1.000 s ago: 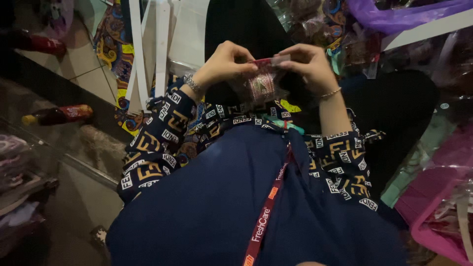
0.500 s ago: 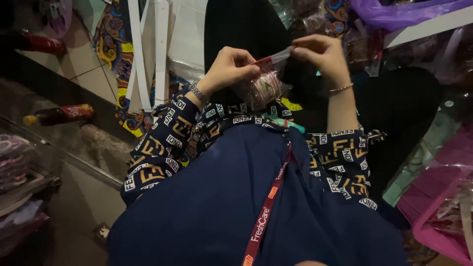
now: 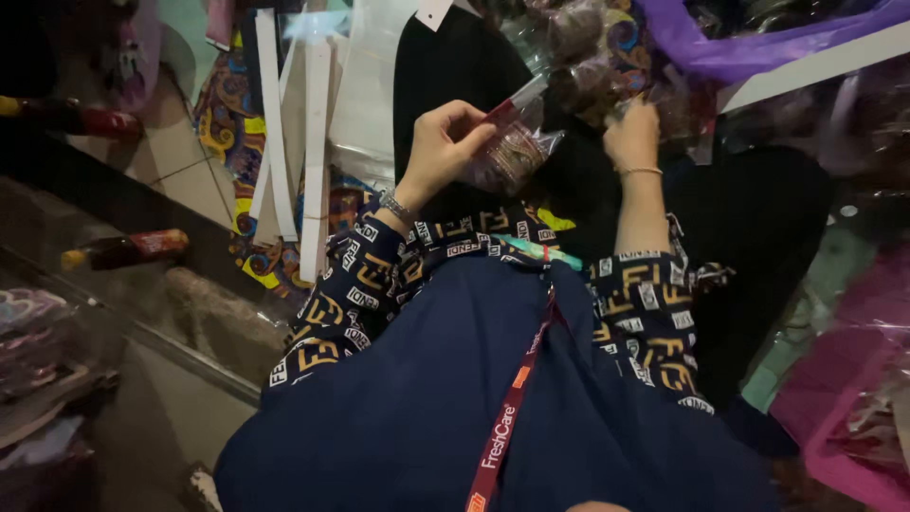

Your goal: The person sits on the floor and handles small plastic bags containing bangles. They pick up the bags, open them, and place the bangles into a larger purple plastic bag. The person repeats this process with several different bags of bangles.

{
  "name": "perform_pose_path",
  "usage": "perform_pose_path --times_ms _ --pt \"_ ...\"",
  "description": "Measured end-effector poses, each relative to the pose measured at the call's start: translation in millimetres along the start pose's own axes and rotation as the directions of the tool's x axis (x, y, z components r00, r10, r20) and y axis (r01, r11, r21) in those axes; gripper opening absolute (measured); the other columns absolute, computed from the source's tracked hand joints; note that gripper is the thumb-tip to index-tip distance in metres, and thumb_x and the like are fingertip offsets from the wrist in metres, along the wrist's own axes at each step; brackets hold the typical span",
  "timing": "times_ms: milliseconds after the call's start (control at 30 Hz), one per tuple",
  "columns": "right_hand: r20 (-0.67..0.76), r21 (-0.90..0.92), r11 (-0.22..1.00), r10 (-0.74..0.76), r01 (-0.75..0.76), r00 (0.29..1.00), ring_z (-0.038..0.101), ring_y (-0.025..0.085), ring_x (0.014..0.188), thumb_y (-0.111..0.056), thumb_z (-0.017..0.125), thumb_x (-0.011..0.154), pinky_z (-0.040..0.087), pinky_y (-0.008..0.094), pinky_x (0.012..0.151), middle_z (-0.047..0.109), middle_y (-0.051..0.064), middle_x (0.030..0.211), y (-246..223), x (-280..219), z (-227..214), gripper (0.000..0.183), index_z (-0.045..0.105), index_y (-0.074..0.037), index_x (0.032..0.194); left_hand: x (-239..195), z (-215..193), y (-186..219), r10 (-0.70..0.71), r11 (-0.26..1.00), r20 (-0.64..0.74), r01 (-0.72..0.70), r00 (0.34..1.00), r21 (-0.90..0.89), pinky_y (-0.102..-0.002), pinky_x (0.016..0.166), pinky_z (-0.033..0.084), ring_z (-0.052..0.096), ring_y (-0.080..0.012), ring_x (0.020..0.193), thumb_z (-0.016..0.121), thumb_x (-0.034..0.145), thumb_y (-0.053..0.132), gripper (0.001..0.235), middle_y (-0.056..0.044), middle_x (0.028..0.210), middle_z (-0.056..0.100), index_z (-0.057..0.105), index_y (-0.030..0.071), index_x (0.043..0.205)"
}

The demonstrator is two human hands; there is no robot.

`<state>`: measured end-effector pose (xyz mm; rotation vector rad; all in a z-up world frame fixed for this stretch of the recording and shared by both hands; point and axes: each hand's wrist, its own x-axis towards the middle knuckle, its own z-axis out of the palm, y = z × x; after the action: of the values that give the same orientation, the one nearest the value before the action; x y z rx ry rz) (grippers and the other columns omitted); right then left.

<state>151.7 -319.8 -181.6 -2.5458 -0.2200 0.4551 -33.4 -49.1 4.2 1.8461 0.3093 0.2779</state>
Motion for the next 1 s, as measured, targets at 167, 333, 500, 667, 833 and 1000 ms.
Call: perform_pose_path --times_ms 167,333,500,667,833,1000 --pt "-0.469 0.515 0.635 -0.353 0.576 0.809 0.066 0.038 0.105 0.001 0.066 0.104 0.051 0.047 0.094 0.064 0.023 0.108 -114 -80 -113 0.029 0.051 -0.004 0.128 2 26 22 0.211 0.967 0.05 -0.216 0.976 0.134 -0.029 0.062 0.054 0.07 -0.0227 0.07 0.08 0.086 0.011 0.011 -0.006 0.077 0.068 0.077 0.01 0.097" --pt "-0.467 0.636 0.415 -0.464 0.65 0.753 0.062 0.037 0.118 0.016 0.056 0.097 0.047 0.048 0.106 0.06 0.026 0.124 -178 -124 -131 0.043 0.038 0.0 0.133 15 58 11 0.345 0.827 0.211 -0.403 0.915 0.392 -0.042 0.068 0.059 0.07 -0.0361 0.082 0.075 0.084 0.009 0.02 -0.009 0.089 0.068 0.074 0.011 0.104" --pt "-0.324 0.343 0.745 -0.477 0.571 0.817 0.062 0.065 0.095 -0.005 0.052 0.102 0.05 0.07 0.081 0.063 0.045 0.099 -164 -119 -119 0.039 0.031 0.005 0.133 30 82 -1 0.347 0.725 0.18 -0.385 0.921 0.571 -0.046 0.066 0.059 0.073 -0.037 0.079 0.073 0.082 0.01 0.019 -0.011 0.083 0.073 0.071 0.012 0.101" --pt "-0.366 0.223 0.822 -0.428 0.524 0.827 0.066 0.058 0.084 -0.018 0.057 0.096 0.051 0.066 0.072 0.069 0.029 0.093 -120 -79 -73 0.033 0.041 -0.005 0.122 42 107 -25 0.349 0.748 0.237 -0.422 0.906 0.512 -0.04 0.066 0.058 0.073 -0.032 0.077 0.079 0.079 0.013 0.026 -0.007 0.078 0.072 0.065 0.015 0.101" --pt "-0.566 0.202 0.844 -0.314 0.498 0.762 0.072 0.039 0.073 -0.028 0.062 0.089 0.056 0.044 0.066 0.068 0.009 0.075 -96 -63 -59 0.023 0.055 -0.02 0.11 42 128 -28 0.379 0.78 0.28 -0.467 0.882 0.416 -0.035 0.067 0.056 0.072 -0.0256 0.075 0.079 0.08 0.022 0.021 0.0 0.073 0.069 0.064 0.021 0.094" --pt "-0.636 0.316 0.848 -0.142 0.425 0.758 0.068 0.047 0.068 -0.053 0.049 0.105 0.052 0.045 0.059 0.063 0.02 0.065 -95 -64 -68 0.041 0.057 -0.014 0.095 39 150 -27 0.244 0.918 0.301 -0.32 0.922 0.235 -0.038 0.072 0.057 0.072 -0.0287 0.082 0.079 0.075 0.019 0.027 -0.003 0.078 0.073 0.067 0.019 0.099"
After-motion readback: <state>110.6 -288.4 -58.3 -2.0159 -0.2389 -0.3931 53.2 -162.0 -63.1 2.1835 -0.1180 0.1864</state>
